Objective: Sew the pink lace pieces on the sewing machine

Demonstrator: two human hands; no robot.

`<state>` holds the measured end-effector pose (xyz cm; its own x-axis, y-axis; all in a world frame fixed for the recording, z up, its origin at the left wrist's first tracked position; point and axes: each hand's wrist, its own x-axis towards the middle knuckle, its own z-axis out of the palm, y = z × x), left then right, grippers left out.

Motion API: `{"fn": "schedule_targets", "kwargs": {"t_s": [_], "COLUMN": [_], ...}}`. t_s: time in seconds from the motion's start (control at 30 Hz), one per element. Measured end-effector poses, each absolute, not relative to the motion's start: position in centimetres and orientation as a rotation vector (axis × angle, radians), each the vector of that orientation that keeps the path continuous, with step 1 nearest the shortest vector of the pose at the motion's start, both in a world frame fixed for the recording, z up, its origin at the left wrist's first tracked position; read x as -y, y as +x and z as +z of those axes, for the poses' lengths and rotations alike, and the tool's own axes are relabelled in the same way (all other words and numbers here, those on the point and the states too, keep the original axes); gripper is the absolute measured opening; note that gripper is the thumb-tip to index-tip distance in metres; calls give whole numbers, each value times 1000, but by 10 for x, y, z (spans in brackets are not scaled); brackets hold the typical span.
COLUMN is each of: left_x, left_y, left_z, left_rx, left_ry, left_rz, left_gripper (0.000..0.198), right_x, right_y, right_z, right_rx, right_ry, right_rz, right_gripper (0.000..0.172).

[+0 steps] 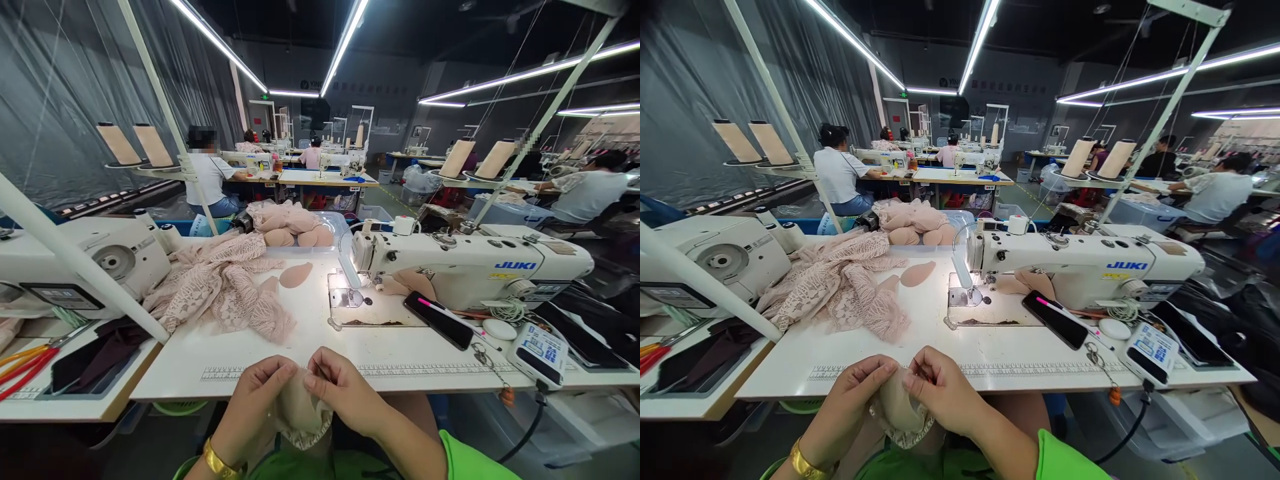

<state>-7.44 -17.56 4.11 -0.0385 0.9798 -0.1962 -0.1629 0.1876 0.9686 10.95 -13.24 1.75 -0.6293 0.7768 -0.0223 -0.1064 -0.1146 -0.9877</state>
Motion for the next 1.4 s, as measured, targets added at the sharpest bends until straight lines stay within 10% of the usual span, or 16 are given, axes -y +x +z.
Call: {"fn": "schedule_targets", "kwargs": {"t_s": [0.93, 1.4], "left_x": [159, 5], "left_y": [-63, -111], "left_z": [29, 145], "left_rx": [-1097, -1479], "left_ry": [775, 1591], "left_rz": [1095, 1755], "left_gripper": [55, 58], "right_x": [116, 79], "right_y": [129, 173], "right_z": [11, -19], "right_rx": [1208, 1309], "right_ry": [-759, -896], "right_rz": [2012, 1620], "right_gripper": [55, 52]}}
